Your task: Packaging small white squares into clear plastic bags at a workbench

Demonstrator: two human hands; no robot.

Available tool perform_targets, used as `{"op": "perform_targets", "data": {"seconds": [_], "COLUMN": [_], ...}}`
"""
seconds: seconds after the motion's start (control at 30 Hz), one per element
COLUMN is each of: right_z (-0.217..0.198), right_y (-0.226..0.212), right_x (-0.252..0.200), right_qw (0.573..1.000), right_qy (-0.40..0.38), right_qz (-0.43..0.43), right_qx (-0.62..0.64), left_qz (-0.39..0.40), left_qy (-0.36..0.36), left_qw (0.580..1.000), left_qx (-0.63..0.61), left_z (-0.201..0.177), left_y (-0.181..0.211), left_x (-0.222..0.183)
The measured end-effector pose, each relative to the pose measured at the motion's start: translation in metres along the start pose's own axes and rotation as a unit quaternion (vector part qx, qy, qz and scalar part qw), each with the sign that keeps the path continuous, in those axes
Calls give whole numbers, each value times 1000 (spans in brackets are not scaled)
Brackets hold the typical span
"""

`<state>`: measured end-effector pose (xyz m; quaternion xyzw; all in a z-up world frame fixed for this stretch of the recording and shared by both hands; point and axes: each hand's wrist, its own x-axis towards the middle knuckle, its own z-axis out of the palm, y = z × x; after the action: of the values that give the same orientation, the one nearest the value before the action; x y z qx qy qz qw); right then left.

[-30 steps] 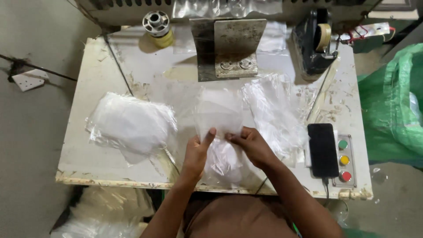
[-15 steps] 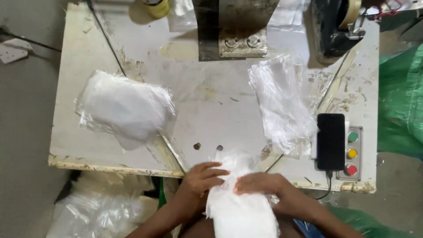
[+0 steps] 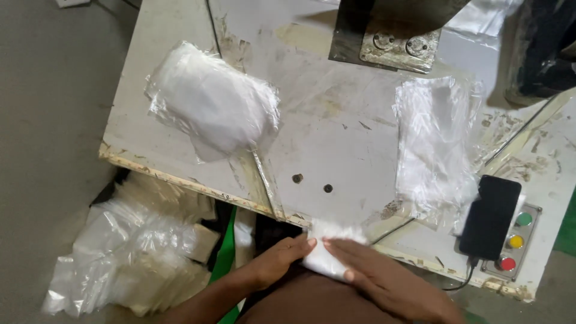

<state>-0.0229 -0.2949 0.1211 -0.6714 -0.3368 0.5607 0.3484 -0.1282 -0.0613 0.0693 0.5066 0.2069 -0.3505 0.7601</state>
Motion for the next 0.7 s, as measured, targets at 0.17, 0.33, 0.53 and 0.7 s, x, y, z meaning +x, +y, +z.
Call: {"op": "perform_targets", "data": {"seconds": [0.17, 0.33, 0.53, 0.7], "right_z": [-8, -3, 7, -14], "right_y": [14, 56, 42, 50], "right_x": [8, 37, 64, 65], "right_qw": [978, 936, 756, 702], "right_qy": [-52, -23, 397, 622], "right_qz": [64, 135, 65, -77], "right_qx": [189, 324, 517, 339], "left_qz": [292, 196, 139, 148], "left_qy": [26, 91, 248, 77], "left_qw": [954, 975, 950, 959], "left_qx": [70, 48, 128, -227], "left_z": [-29, -9, -18, 8], "left_y": [-13, -16, 29, 57], "left_x": [3, 36, 81, 91]}}
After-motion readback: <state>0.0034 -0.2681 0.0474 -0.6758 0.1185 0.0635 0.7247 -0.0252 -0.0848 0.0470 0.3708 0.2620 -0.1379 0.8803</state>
